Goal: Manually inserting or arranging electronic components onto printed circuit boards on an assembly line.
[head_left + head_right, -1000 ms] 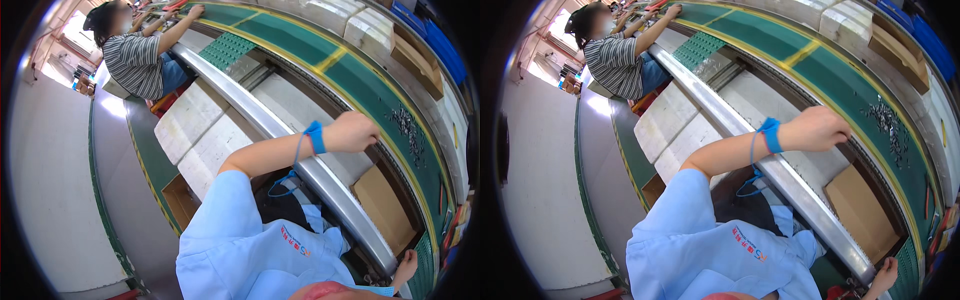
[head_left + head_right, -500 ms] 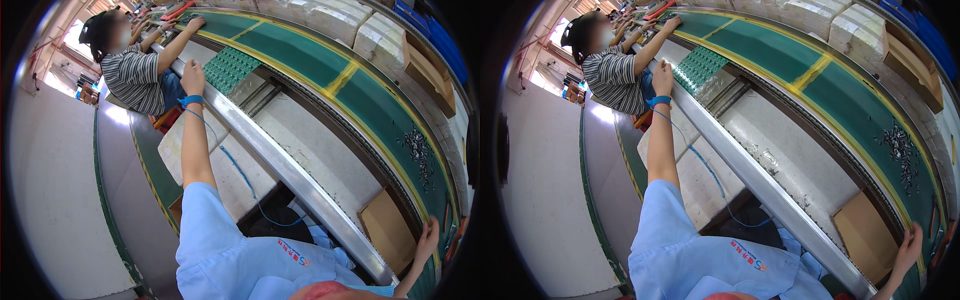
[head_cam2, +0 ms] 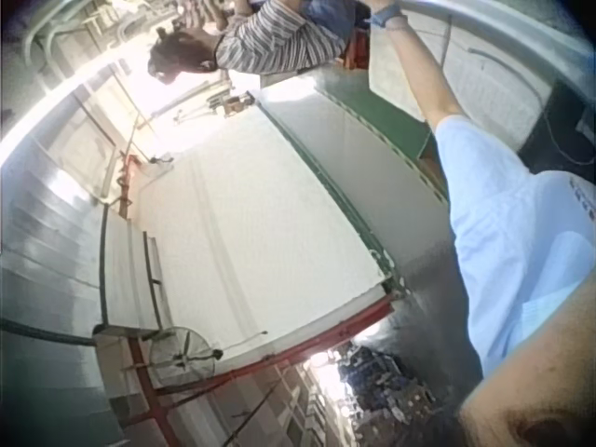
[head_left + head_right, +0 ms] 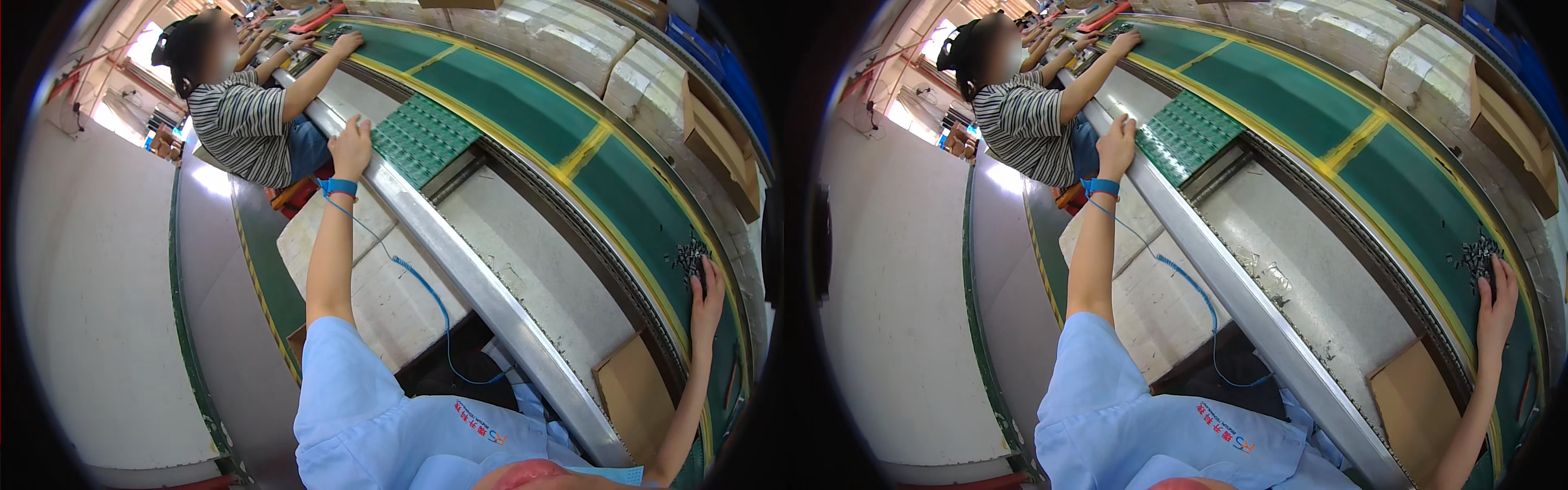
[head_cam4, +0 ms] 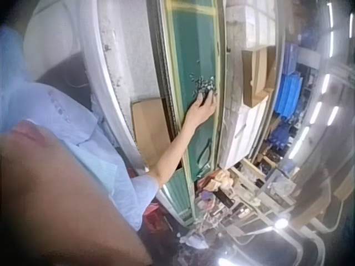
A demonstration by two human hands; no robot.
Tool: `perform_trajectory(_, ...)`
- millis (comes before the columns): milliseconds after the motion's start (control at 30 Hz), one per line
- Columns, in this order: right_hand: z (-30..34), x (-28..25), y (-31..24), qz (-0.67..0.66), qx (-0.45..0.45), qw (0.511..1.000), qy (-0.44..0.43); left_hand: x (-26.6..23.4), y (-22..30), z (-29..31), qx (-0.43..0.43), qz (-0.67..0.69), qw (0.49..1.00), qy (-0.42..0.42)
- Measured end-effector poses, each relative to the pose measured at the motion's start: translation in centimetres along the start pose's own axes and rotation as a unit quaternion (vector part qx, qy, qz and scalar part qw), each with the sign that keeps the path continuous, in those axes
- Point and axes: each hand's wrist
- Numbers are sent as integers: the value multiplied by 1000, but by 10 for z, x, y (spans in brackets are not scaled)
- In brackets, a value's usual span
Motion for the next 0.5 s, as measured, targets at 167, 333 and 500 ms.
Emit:
perform_trajectory(167,-14,2,-9,-48,-32,998,27,-36,64,56,81,6,993,-89)
perform_trajectory(333,-15,-15,7,-66,-80,994,23,-62,124,97,138,8,968,-209)
perform_trajectory(500,-4,-27,19,13,-29,998,59,-76,185,129,211,62,926,-308)
Point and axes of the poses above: each hand's wrist, its own z-axis away from the middle knuckle, its own x-axis out of the palm, y = z × x, and after that the axes turned 1 degree about -x, right-handed
